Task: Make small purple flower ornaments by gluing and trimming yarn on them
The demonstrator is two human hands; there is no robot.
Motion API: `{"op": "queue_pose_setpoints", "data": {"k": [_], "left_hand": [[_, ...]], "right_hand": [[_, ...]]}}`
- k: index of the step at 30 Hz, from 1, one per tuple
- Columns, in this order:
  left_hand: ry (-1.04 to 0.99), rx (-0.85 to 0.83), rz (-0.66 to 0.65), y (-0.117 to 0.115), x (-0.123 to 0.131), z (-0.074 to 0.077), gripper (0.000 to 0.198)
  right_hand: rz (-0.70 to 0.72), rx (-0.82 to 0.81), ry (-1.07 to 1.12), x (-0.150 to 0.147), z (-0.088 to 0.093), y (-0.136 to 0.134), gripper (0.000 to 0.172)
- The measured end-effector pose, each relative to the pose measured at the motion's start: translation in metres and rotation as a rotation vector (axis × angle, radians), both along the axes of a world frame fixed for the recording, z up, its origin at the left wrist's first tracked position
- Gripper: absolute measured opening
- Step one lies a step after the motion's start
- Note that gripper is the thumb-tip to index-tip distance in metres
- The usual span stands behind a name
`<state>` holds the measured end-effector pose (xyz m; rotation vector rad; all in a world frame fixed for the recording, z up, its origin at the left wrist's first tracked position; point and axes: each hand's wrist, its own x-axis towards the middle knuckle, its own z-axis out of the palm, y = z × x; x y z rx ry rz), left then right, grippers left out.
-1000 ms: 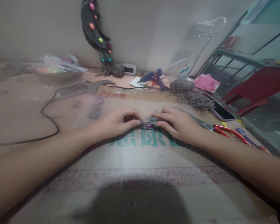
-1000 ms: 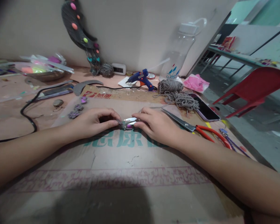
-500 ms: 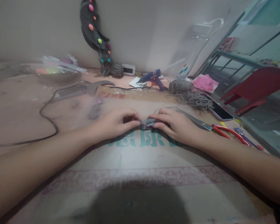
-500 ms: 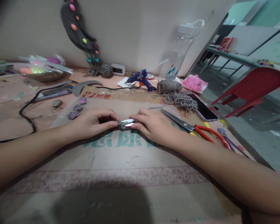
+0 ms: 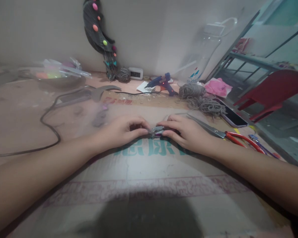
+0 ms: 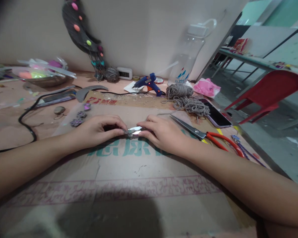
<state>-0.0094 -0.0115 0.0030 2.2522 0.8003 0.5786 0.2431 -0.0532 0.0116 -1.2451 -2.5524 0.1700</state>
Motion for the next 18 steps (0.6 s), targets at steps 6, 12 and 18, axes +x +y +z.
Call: {"op": "queue_pose_setpoints", "data": {"k": [6,12,18], "left_hand": [[0.023,0.009,0.014,0.0015,-0.0007,-0.0023,0.023],[0.018,0.014,0.034,0.0021,-0.0007,-0.0039,0.024],[0.016,0.003,0.027,0.0016,-0.0009,-0.0031,0.023]], "right_hand": [[0.011,0.018,0.045,0.0059,-0.0007,0.0027,0.037],[0.022,0.083,0.058,0.0058,0.0020,-0.0002,0.035],[0.041,0.040,0.085,0.0078,0.0047,0.0014,0.042]]}}
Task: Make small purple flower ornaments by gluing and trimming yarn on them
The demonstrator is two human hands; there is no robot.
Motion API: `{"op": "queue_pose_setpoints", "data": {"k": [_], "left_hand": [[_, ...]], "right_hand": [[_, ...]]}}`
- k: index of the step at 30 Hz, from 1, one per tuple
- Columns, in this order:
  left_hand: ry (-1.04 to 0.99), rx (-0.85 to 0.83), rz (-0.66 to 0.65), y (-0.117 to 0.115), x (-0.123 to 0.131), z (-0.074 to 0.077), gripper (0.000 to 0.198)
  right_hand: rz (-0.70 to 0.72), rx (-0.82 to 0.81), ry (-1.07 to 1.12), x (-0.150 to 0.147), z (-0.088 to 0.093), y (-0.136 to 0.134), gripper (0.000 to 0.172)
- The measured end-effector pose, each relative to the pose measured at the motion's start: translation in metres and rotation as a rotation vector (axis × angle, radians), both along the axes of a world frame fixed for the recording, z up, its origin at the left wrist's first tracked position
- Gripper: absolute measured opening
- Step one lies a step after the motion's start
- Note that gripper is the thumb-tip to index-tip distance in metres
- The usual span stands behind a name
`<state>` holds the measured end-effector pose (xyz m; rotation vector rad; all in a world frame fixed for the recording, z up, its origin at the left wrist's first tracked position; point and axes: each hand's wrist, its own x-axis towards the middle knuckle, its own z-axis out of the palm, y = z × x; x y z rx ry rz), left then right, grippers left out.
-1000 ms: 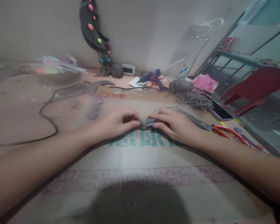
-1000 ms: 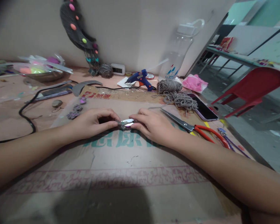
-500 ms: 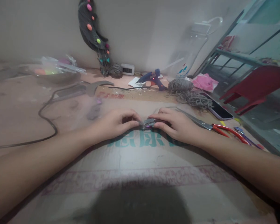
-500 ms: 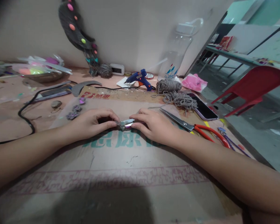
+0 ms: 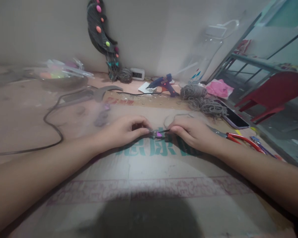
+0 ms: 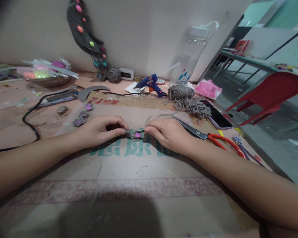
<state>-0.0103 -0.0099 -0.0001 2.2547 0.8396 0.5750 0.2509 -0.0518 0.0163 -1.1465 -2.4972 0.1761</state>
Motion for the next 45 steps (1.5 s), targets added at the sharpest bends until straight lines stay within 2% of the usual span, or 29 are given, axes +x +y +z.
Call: {"op": "queue_pose_setpoints", "data": {"k": [3,18,23,31,40,45], "left_hand": [[-0.002,0.004,0.005,-0.001,0.001,0.002,0.022],[-0.039,0.005,-0.023,-0.001,0.002,0.001,0.017],[-0.039,0.001,-0.023,-0.001,0.002,0.001,0.017],[-0.011,0.007,0.006,0.000,0.002,0.000,0.019],[-0.027,-0.002,-0.016,0.000,0.001,-0.001,0.018],[-0.021,0.001,-0.018,0.000,0.002,0.000,0.017]], "right_hand": [[0.047,-0.052,-0.011,0.000,-0.002,0.003,0.041],[0.036,-0.098,-0.014,-0.006,-0.005,0.008,0.040],[0.038,-0.045,-0.047,-0.007,-0.004,0.005,0.040],[0.072,0.161,-0.042,-0.002,-0.003,-0.003,0.044],[0.085,0.154,-0.102,-0.007,-0.004,0.000,0.042],[0.035,0.109,-0.109,-0.008,-0.004,0.000,0.042]]}}
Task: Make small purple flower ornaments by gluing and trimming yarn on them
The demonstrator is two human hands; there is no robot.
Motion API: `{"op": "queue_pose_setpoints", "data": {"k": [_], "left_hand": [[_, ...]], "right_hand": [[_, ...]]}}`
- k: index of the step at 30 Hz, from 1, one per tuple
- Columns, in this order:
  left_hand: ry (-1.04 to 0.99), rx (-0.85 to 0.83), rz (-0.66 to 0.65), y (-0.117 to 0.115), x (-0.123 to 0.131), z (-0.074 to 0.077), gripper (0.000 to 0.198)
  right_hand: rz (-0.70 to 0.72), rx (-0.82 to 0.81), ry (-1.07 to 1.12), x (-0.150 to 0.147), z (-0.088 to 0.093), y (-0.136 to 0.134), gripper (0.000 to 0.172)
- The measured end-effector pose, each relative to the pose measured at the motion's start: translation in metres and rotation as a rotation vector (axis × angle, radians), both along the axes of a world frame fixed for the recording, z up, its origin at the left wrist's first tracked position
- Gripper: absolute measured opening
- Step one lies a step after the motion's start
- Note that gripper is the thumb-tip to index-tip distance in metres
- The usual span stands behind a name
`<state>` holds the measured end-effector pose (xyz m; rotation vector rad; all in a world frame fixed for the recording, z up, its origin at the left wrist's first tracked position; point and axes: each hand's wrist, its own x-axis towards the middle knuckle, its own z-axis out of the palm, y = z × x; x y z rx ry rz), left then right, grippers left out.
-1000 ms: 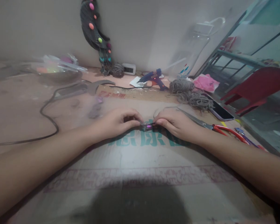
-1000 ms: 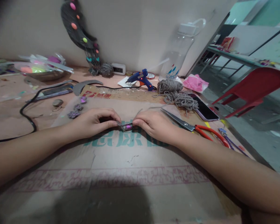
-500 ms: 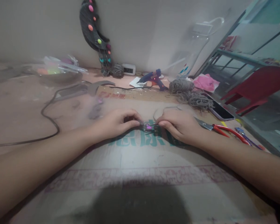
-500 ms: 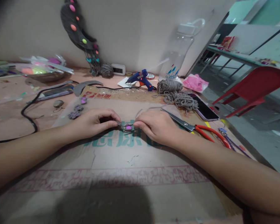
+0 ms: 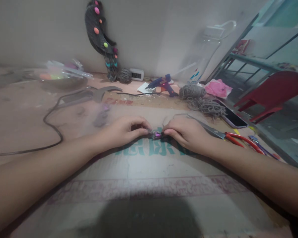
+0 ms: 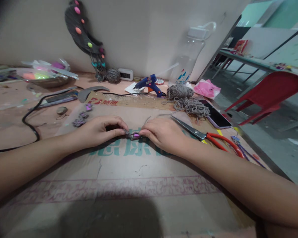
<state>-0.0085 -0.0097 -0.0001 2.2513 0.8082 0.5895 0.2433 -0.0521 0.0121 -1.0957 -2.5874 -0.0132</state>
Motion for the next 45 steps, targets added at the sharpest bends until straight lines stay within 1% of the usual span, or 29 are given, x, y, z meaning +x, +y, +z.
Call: {"op": "queue_pose_setpoints", "data": {"k": [4,6,11,13,18,22,24,28,31,34,36,38,42,45], "left_hand": [[-0.001,-0.001,-0.016,0.001,0.001,0.000,0.016],[0.003,0.003,-0.023,0.001,0.001,0.001,0.017],[0.022,0.014,-0.001,0.000,0.000,0.001,0.019],[0.028,0.010,0.001,0.000,-0.001,0.000,0.020],[0.014,0.000,-0.012,0.001,-0.001,-0.002,0.021],[0.027,-0.005,-0.011,0.001,-0.001,-0.001,0.021],[0.028,-0.008,-0.005,0.000,-0.001,0.000,0.021],[0.021,-0.013,0.012,0.000,-0.001,0.000,0.022],[0.017,-0.017,0.013,-0.001,-0.001,0.000,0.022],[0.015,-0.033,0.011,-0.002,-0.001,0.003,0.022],[0.017,-0.040,0.014,-0.003,-0.001,0.004,0.022],[0.018,-0.062,0.039,-0.003,0.000,0.005,0.024],[-0.050,-0.213,0.142,-0.002,0.000,0.005,0.029],[-0.147,-0.299,0.169,0.000,0.000,0.004,0.027]], "right_hand": [[-0.018,-0.029,0.002,-0.001,0.001,0.000,0.042],[0.002,-0.016,0.014,0.000,0.001,0.000,0.042],[0.100,0.098,0.000,0.002,0.002,-0.005,0.044],[0.087,0.115,0.012,0.003,0.002,-0.005,0.045],[0.023,0.063,0.002,0.001,0.000,-0.001,0.045],[0.013,0.036,-0.017,0.000,0.000,0.000,0.043],[0.021,0.050,-0.011,0.000,0.001,0.000,0.043],[0.020,0.127,0.044,0.004,0.003,-0.004,0.044],[-0.033,0.117,0.159,0.006,0.004,-0.006,0.043],[-0.159,0.066,0.260,0.006,0.003,-0.002,0.036],[-0.222,0.037,0.262,0.007,-0.001,0.005,0.034],[-0.244,0.003,0.228,0.010,-0.006,0.014,0.038],[-0.296,-0.050,0.159,0.021,-0.013,0.028,0.045],[-0.281,-0.030,0.218,0.024,-0.005,0.026,0.042]]}}
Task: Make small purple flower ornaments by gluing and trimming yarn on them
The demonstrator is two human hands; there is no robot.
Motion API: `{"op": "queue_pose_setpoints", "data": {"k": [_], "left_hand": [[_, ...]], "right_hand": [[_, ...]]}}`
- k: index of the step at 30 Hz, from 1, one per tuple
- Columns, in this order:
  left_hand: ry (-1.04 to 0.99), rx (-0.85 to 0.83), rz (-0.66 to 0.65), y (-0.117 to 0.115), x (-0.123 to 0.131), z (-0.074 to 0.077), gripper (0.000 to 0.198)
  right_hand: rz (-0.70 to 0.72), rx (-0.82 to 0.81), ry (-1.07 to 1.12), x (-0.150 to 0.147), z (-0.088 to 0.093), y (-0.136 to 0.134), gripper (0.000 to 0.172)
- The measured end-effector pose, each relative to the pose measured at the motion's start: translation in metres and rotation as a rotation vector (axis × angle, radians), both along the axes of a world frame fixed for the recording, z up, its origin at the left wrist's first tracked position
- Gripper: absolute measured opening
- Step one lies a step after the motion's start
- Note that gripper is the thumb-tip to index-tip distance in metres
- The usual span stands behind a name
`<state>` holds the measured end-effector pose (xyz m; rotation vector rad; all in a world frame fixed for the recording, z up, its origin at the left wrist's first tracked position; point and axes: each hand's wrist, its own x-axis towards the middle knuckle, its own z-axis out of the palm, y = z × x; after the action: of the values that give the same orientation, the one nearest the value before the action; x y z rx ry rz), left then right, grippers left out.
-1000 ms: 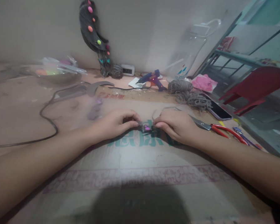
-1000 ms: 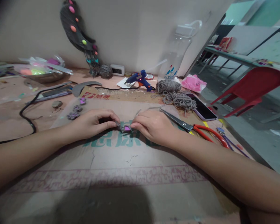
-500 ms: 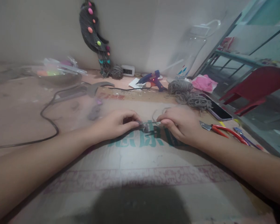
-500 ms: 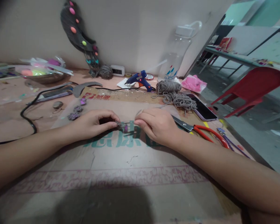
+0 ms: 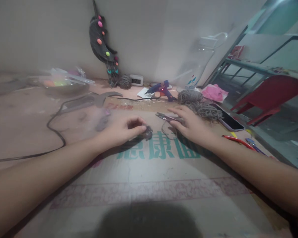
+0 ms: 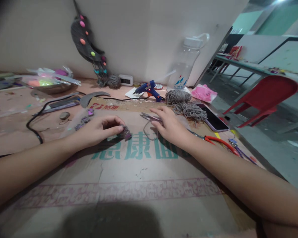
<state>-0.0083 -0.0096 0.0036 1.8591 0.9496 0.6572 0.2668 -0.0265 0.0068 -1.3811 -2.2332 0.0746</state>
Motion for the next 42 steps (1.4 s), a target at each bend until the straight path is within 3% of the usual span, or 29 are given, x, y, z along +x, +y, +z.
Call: {"op": "queue_pose_setpoints", "data": {"k": [4,9,11,17,23,30,34,38,42], "left_hand": [[-0.130,-0.010,0.008,0.002,0.000,-0.002,0.024],[-0.227,0.008,0.074,0.003,-0.003,-0.008,0.028],[-0.255,0.016,0.075,0.005,-0.003,-0.010,0.028],[-0.268,-0.012,0.143,0.008,-0.002,-0.006,0.030],[-0.229,-0.022,0.136,0.008,-0.004,-0.007,0.032],[-0.247,-0.036,0.121,0.010,-0.001,-0.006,0.027],[-0.252,-0.059,0.100,0.009,-0.001,-0.006,0.025],[-0.210,-0.035,0.088,0.007,-0.003,-0.006,0.027],[-0.185,-0.023,0.103,0.005,-0.002,-0.005,0.028]], "right_hand": [[0.086,-0.073,0.092,-0.012,0.023,-0.017,0.035],[0.164,-0.286,0.015,-0.042,0.037,-0.017,0.055],[0.161,-0.337,0.043,-0.052,0.034,-0.008,0.053],[0.104,-0.456,0.326,-0.060,0.014,0.012,0.019],[0.151,-0.570,0.748,-0.056,0.003,0.008,0.025],[0.134,-0.503,0.610,-0.060,0.004,0.005,0.045],[0.158,-0.490,0.578,-0.064,0.003,0.002,0.032],[0.111,-0.413,0.357,-0.067,0.005,0.000,0.019],[0.088,-0.414,0.437,-0.067,0.006,-0.002,0.019]]}}
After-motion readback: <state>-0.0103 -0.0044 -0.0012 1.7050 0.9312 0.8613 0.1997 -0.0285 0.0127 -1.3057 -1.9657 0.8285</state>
